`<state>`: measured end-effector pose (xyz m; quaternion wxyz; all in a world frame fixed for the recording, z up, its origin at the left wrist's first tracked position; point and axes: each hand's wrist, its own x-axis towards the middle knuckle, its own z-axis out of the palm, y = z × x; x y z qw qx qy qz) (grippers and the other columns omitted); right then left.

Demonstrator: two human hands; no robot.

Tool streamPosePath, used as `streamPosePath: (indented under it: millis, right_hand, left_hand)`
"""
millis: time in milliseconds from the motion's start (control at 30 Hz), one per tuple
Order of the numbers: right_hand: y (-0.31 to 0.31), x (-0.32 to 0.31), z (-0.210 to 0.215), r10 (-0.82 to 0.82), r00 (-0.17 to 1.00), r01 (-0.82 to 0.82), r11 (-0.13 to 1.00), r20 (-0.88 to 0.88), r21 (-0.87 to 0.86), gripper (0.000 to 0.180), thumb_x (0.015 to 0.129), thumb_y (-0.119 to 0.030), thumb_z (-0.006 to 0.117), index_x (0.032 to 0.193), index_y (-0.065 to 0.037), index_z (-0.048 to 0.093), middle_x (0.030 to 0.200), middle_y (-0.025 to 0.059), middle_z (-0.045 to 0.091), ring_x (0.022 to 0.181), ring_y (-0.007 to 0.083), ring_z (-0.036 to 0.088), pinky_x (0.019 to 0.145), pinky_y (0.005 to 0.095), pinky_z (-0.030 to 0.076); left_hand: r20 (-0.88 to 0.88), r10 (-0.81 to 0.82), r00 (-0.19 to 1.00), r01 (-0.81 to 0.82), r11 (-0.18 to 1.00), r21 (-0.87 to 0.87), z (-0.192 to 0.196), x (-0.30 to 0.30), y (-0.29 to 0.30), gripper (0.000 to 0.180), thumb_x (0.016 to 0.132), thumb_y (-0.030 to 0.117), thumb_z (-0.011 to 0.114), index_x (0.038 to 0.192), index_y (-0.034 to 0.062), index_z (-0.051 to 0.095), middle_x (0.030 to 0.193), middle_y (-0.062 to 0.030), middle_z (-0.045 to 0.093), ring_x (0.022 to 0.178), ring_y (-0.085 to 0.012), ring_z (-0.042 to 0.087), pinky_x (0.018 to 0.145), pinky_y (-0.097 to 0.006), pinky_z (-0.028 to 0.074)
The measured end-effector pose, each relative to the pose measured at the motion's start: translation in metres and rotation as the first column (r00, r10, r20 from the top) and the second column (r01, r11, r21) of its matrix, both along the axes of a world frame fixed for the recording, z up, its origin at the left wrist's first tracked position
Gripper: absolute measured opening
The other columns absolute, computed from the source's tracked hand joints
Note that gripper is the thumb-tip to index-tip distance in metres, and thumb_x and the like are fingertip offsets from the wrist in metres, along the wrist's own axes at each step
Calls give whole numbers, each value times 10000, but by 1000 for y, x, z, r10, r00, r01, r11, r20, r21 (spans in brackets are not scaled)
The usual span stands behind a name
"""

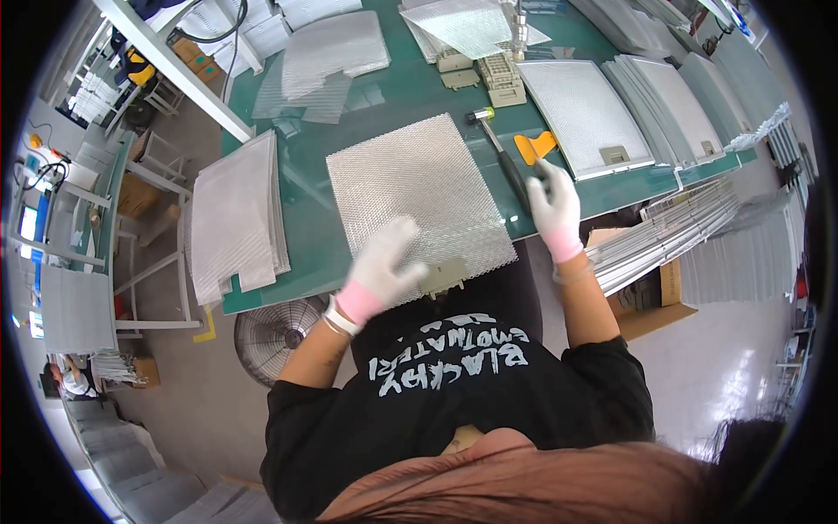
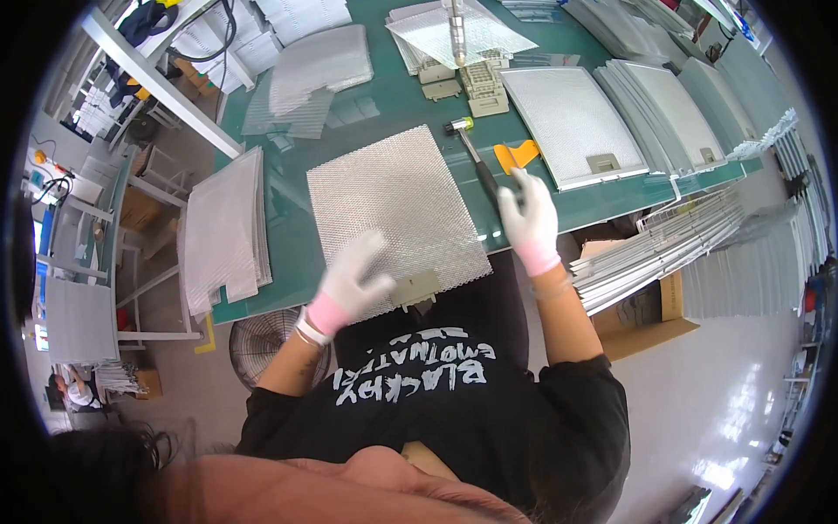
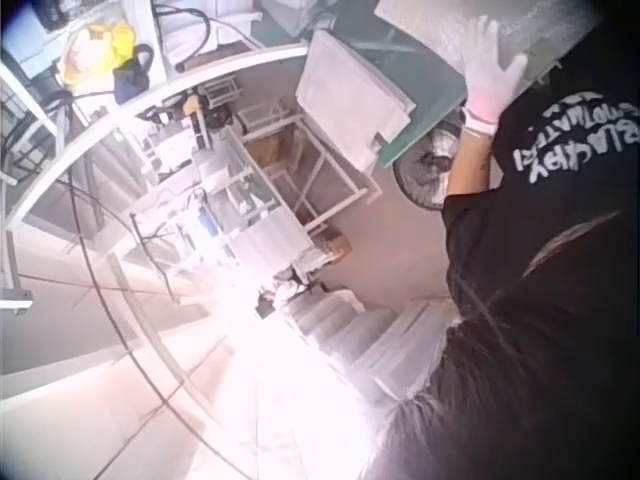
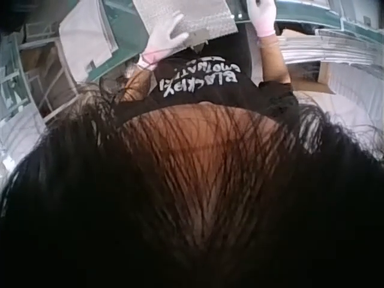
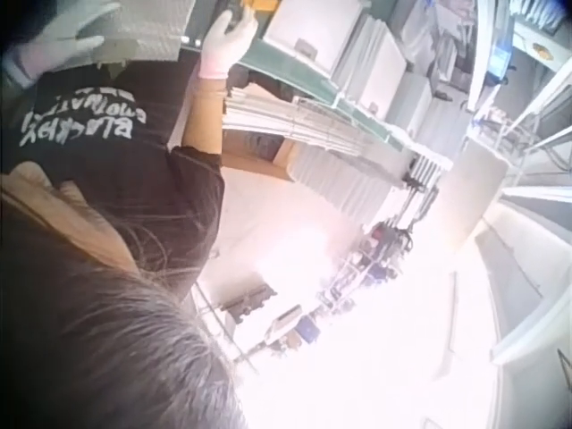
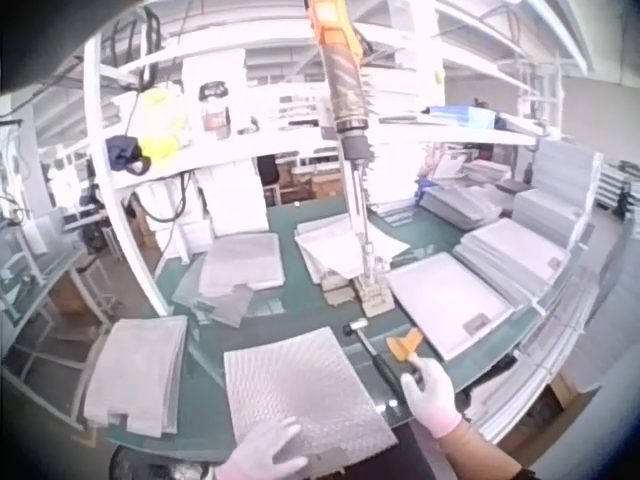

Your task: Assembling mesh panels into metal frames and securing them with a pneumatic screwdriver.

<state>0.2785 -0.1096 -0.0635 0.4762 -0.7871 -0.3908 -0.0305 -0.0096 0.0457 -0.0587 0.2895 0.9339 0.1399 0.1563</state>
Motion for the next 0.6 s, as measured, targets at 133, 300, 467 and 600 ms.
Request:
streamPosePath:
  millis: [133, 300, 467, 600]
  right_hand:
    - [-84, 35, -56, -322, 900, 314, 947, 293, 75, 347, 817, -79, 634, 1151, 12, 602, 1065, 168, 612, 1042, 319, 560, 951, 414, 421]
    - [-204, 83, -153, -865, 490, 863, 463, 108, -202, 617, 764, -163, 711, 1285, 68, 476, 1212, 266, 537, 1114, 416, 528, 1031, 451, 387]
    - [-262, 85, -226, -794, 456, 688, 601, -403, -407, 880, 755, -320, 752, 1397, 87, 307, 1360, 333, 443, 1270, 384, 477, 1044, 371, 397]
    - [-281, 83, -211, -867, 395, 654, 498, -304, -570, 641, 784, -405, 703, 1171, 91, 577, 1049, 274, 659, 990, 359, 654, 925, 383, 476]
  left_hand:
    - [-195, -108, 975, 159, 950, 267, -13, 27, -42, 725, 746, 412, 723, 1283, -20, 498, 1356, -237, 464, 1311, -457, 363, 1114, -560, 250]
    - [-142, -27, 990, 75, 936, 345, -19, 42, -10, 600, 754, 354, 690, 1219, -3, 563, 1307, -225, 513, 1258, -444, 421, 1105, -546, 273]
    - [-104, -67, 992, 95, 954, 283, -26, 57, 26, 575, 739, 354, 706, 1191, 18, 593, 1337, -209, 506, 1297, -418, 398, 1114, -547, 258]
    - [-81, 36, 996, -5, 936, 351, -24, 67, 5, 601, 735, 347, 716, 1218, 19, 572, 1333, -201, 509, 1283, -413, 408, 1113, -547, 252]
